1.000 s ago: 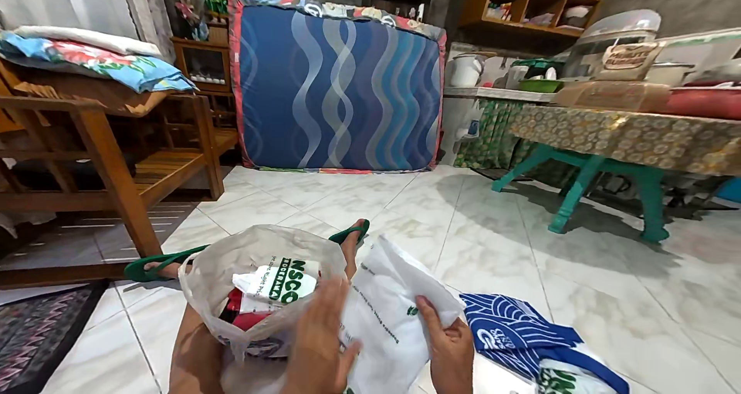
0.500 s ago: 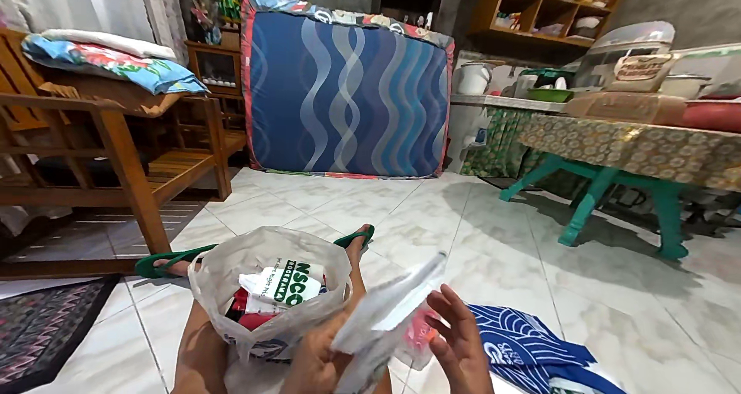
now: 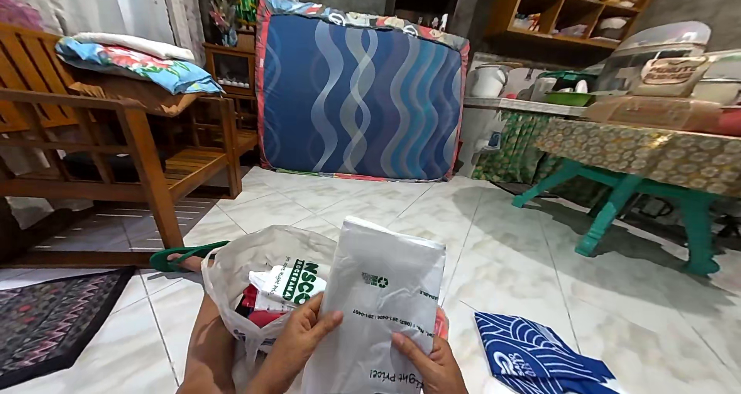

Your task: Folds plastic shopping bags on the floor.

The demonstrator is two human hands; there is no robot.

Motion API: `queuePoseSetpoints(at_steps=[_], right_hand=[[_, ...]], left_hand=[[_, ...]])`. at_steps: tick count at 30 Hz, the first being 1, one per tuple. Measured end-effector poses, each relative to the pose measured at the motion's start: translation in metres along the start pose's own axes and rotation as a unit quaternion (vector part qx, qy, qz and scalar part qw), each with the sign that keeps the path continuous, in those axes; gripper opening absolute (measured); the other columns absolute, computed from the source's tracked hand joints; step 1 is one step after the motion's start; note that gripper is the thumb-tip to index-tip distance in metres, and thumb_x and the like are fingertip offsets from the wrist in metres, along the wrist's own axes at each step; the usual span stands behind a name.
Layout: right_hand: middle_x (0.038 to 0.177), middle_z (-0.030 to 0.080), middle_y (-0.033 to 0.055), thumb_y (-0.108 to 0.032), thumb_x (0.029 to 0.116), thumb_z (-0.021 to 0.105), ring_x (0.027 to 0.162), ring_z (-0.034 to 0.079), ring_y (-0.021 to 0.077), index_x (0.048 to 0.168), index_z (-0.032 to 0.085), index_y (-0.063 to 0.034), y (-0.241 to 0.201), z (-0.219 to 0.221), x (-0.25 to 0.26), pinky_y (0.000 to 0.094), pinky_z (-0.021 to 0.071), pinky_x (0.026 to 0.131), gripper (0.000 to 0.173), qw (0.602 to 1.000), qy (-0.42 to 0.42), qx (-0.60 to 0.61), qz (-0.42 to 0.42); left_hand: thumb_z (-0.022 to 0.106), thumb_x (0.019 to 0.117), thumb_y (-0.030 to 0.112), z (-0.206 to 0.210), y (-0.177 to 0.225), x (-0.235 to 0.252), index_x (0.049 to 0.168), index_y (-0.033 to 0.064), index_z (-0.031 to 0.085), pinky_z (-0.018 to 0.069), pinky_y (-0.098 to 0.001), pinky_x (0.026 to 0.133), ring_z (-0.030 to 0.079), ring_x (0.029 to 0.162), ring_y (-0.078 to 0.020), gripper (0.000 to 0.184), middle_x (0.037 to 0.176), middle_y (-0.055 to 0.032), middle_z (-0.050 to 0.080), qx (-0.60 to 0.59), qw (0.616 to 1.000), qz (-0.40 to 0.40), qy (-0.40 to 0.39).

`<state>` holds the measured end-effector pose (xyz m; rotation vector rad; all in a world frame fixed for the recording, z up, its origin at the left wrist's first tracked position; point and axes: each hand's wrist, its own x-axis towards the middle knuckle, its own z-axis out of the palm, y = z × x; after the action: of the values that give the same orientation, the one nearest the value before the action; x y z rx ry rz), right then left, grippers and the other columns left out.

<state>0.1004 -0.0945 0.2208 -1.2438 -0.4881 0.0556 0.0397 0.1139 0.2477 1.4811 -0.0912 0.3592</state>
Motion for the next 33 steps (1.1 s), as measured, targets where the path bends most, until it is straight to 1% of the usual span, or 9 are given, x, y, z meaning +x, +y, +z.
queuePoseSetpoints(at_steps=[2,6,10,13,16,20,29,31,33], right_hand=[[0.085,0.078,-0.0077,0.009,0.0909,0.061,0.078,0.072,-0.0004,0.095,0.075,-0.0108,0.004,-0.003,0.0,0.0217,0.0612,0.078,0.024,0.998,-0.058,-0.021,-0.018],[0.085,0.078,-0.0089,0.005,0.0951,0.058,0.077,0.072,-0.0014,0.095,0.076,-0.0146,0.008,-0.005,-0.002,0.0212,0.061,0.076,0.027,0.994,-0.107,-0.018,-0.022],[0.08,0.076,-0.009,0.006,0.097,0.052,0.072,0.07,-0.0023,0.094,0.074,-0.011,0.008,-0.004,0.001,0.0193,0.06,0.073,0.027,0.999,-0.042,-0.019,-0.02],[0.079,0.076,-0.0087,0.006,0.0968,0.053,0.071,0.07,-0.0018,0.094,0.073,-0.0103,0.005,-0.005,0.005,0.0193,0.0599,0.072,0.026,0.999,-0.033,-0.019,-0.016],[0.091,0.077,-0.0113,0.004,0.0937,0.06,0.083,0.072,-0.0024,0.103,0.072,-0.0148,0.009,-0.022,0.008,0.0214,0.0604,0.081,0.024,0.987,-0.151,-0.036,-0.033],[0.098,0.077,-0.0103,0.004,0.0949,0.058,0.092,0.071,-0.0018,0.107,0.072,-0.0114,0.019,-0.035,0.015,0.0232,0.0589,0.088,0.024,0.979,-0.196,-0.047,-0.043],[0.097,0.078,-0.0123,-0.008,0.0956,0.063,0.09,0.07,-0.0032,0.099,0.078,-0.0275,0.035,-0.032,0.014,0.0205,0.058,0.084,0.025,0.991,-0.126,0.049,-0.016],[0.11,0.077,-0.0073,-0.016,0.1024,0.055,0.102,0.07,0.0001,0.113,0.079,-0.021,0.034,-0.036,0.018,0.0223,0.0559,0.094,0.027,0.979,-0.191,0.058,-0.044],[0.106,0.078,-0.006,-0.011,0.1037,0.044,0.097,0.071,0.0001,0.109,0.08,-0.0198,0.03,-0.034,0.02,0.0214,0.0581,0.089,0.038,0.972,-0.221,0.069,-0.043]], left_hand=[[0.061,0.0952,0.003,0.002,0.009,0.006,0.127,-0.002,0.055,0.0599,-0.0248,0.085,0.071,0.09,-0.0037,0.032,0.101,0.0021,0.073,0.0,0.999,0.014,0.032],[0.044,0.1073,0.008,0.011,0.028,0.019,0.102,0.0041,0.065,0.059,-0.0208,0.07,0.069,0.071,-0.0018,0.021,0.079,0.0049,0.071,-0.046,0.989,-0.015,0.137],[0.052,0.0998,0.004,-0.002,0.015,0.008,0.128,0.0026,0.053,0.0601,-0.0248,0.082,0.071,0.087,-0.0032,0.028,0.098,0.0055,0.072,-0.045,0.998,-0.03,0.007],[0.063,0.0909,-0.004,-0.012,-0.006,-0.002,0.115,0.0035,0.062,0.0604,-0.0257,0.083,0.072,0.086,-0.0037,0.026,0.093,0.0056,0.075,-0.023,0.996,-0.064,-0.056],[0.063,0.0901,-0.006,-0.016,-0.017,-0.005,0.104,0.0081,0.07,0.0602,-0.0239,0.084,0.072,0.086,-0.0018,0.021,0.092,0.0079,0.076,-0.022,0.998,-0.026,-0.055],[0.064,0.0923,-0.002,-0.025,-0.01,-0.004,0.105,0.0074,0.072,0.0594,-0.0225,0.085,0.071,0.089,0.0002,0.018,0.094,0.009,0.076,0.032,0.996,0.015,-0.088],[0.053,0.097,0.002,-0.038,0.001,-0.002,0.099,0.0082,0.073,0.0543,-0.0143,0.083,0.065,0.088,0.0095,0.021,0.092,0.0143,0.073,0.094,0.984,0.086,-0.123],[0.045,0.0987,0.0,-0.045,-0.008,0.001,0.107,0.0077,0.076,0.0559,-0.0196,0.089,0.068,0.096,0.0033,0.033,0.103,0.0082,0.076,0.061,0.98,0.101,-0.161],[0.041,0.0995,-0.002,-0.047,-0.015,0.003,0.102,0.0108,0.076,0.057,-0.0194,0.087,0.069,0.092,0.0027,0.038,0.1,0.0082,0.076,0.038,0.979,0.099,-0.173]])
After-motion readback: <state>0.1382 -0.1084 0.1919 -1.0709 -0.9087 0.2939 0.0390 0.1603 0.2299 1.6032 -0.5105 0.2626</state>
